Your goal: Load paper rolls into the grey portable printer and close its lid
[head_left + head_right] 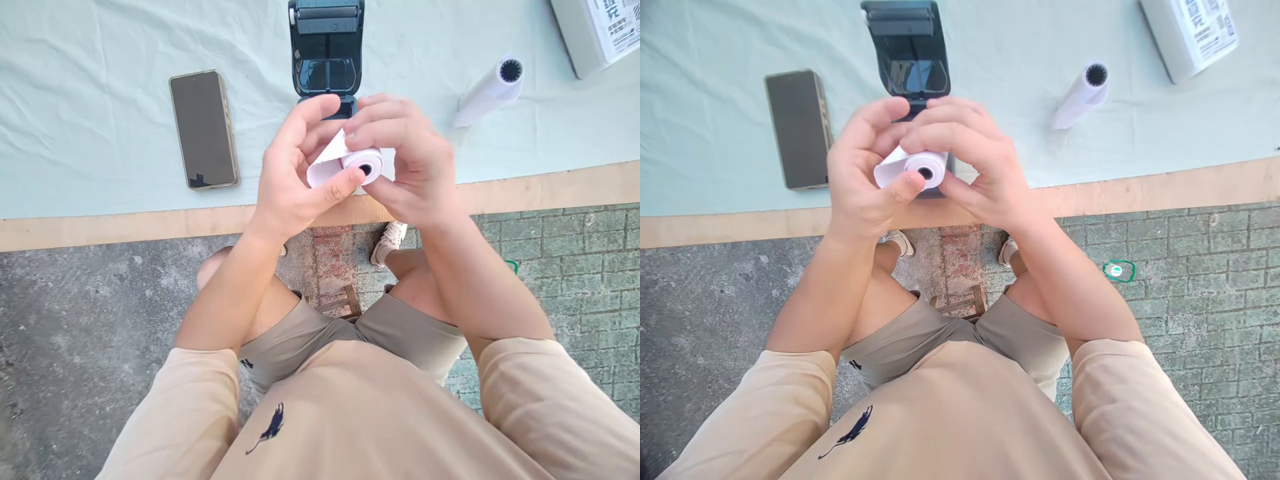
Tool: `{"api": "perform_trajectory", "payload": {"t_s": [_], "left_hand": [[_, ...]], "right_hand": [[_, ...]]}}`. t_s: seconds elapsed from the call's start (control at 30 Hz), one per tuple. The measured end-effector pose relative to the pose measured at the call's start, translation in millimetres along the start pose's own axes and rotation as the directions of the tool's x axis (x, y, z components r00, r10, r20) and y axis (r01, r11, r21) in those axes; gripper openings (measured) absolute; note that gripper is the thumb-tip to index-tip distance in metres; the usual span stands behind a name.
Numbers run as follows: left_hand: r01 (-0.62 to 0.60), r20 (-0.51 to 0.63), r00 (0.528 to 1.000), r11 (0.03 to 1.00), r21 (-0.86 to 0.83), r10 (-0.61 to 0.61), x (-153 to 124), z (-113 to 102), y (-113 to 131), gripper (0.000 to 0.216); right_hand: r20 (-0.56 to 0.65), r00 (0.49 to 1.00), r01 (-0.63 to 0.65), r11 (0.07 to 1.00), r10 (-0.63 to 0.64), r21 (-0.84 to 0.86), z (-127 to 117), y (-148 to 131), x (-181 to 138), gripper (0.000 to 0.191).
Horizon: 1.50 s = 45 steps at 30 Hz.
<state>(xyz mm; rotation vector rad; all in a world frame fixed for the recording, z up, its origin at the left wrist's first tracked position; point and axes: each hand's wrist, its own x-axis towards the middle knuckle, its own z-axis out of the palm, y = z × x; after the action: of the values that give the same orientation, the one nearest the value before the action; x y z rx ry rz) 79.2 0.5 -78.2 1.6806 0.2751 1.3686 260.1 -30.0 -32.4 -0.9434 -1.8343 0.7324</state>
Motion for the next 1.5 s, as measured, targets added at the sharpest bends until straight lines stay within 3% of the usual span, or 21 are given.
{"api": "perform_trajectory", "payload": {"t_s": [0.1, 0.2, 0.27, 0.37, 0.5, 0.6, 0.63, 0.9, 1.03, 1.1, 1.13, 1.2, 1.23, 1.3, 1.37, 1.4, 1.5], "left_hand": [[-0.012, 0.002, 1.0, 0.999, 0.05, 0.012, -4.6, -11.1, -26.2, 0.091], [0.165, -0.073, 0.985, 0.97, 0.179, -0.154, -6.6, -19.0, -28.1, 0.098], [0.214, -0.089, 0.976, 0.957, 0.196, -0.2, -6.9, -20.9, -25.4, 0.094], [0.177, -0.047, 0.984, 0.98, 0.087, -0.174, -5.7, -22.0, -26.8, 0.086], [0.312, -0.174, 0.94, 0.947, 0.082, -0.294, -2.2, -26.8, -30.7, 0.079], [0.259, -0.094, 0.965, 0.948, 0.184, -0.245, -2.2, -30.9, -27.2, 0.065], [0.264, -0.137, 0.962, 0.938, 0.225, -0.237, -3.1, -31.4, -25.2, 0.059], [0.254, -0.143, 0.965, 0.913, 0.32, -0.218, -8.5, -23.5, -15.2, 0.063], [0.006, -0.074, 0.997, 0.965, 0.261, 0.014, -6.1, -16.6, -8.7, 0.049], [-0.016, -0.16, 0.986, 0.969, 0.246, 0.057, -4.1, -12.9, -2.9, 0.035], [-0.08, -0.141, 0.983, 0.971, 0.226, 0.113, -2.6, -11.3, 1.5, 0.028], [0.087, -0.24, 0.969, 0.993, 0.083, -0.065, 1.5, -9.0, 14.3, 0.025], [0.203, -0.24, 0.951, 0.979, 0.012, -0.195, 3.9, -8.3, 22.8, 0.029], [0.285, -0.218, 0.931, 0.956, -0.063, -0.292, 8.8, -7.6, 41.7, 0.038], [0.452, -0.183, 0.869, 0.888, -0.087, -0.46, 11.8, -7.8, 57.8, 0.033], [0.436, -0.197, 0.872, 0.894, -0.101, -0.447, 12.2, -8.1, 62.7, 0.031], [0.47, -0.147, 0.858, 0.868, -0.159, -0.492, 9.1, -9.4, 61.4, 0.054]], "right_hand": [[0.007, 0.998, -0.057, 0.997, 0.057, 0.043, -1.3, -8.0, -1.5, 0.042], [0.061, 0.98, -0.195, 0.97, 0.188, 0.147, -3.6, -11.3, -2.4, 0.07], [0.084, 0.972, -0.233, 0.943, 0.219, 0.237, -4.5, -10.6, -2.0, 0.071], [0.077, 0.964, -0.264, 0.904, 0.253, 0.335, -5.1, -9.4, -0.6, 0.06], [0.068, 0.941, -0.329, 0.853, 0.331, 0.405, -6.5, -11.8, 1.3, 0.065], [0.05, 0.944, -0.313, 0.833, 0.327, 0.456, -7.5, -12.6, 1.2, 0.063], [0.04, 0.947, -0.298, 0.829, 0.318, 0.473, -7.6, -12.1, 0.9, 0.061], [0.024, 0.94, -0.299, 0.785, 0.341, 0.542, -5.8, -4.3, -0.2, 0.06], [0.054, 0.947, -0.29, 0.774, 0.316, 0.563, -2.1, -6.1, 0.8, 0.06], [0.069, 0.963, -0.254, 0.797, 0.259, 0.548, 1.1, -8.6, 1.2, 0.056], [0.068, 0.971, -0.229, 0.816, 0.228, 0.531, 2.9, -9.9, 1.2, 0.054], [0.073, 0.978, -0.204, 0.854, 0.193, 0.478, 5.8, -11.8, 0.7, 0.047], [0.076, 0.979, -0.205, 0.871, 0.191, 0.447, 6.8, -12.4, 0.3, 0.044], [0.089, 0.974, -0.225, 0.893, 0.207, 0.391, 7.6, -12.9, -0.4, 0.041], [0.105, 0.97, -0.242, 0.904, 0.219, 0.351, 7.2, -13.0, -0.9, 0.042], [0.107, 0.971, -0.238, 0.907, 0.214, 0.346, 6.9, -13.0, -1.0, 0.042], [0.107, 0.977, -0.21, 0.914, 0.184, 0.347, 6.7, -13.3, -0.7, 0.04]]}}
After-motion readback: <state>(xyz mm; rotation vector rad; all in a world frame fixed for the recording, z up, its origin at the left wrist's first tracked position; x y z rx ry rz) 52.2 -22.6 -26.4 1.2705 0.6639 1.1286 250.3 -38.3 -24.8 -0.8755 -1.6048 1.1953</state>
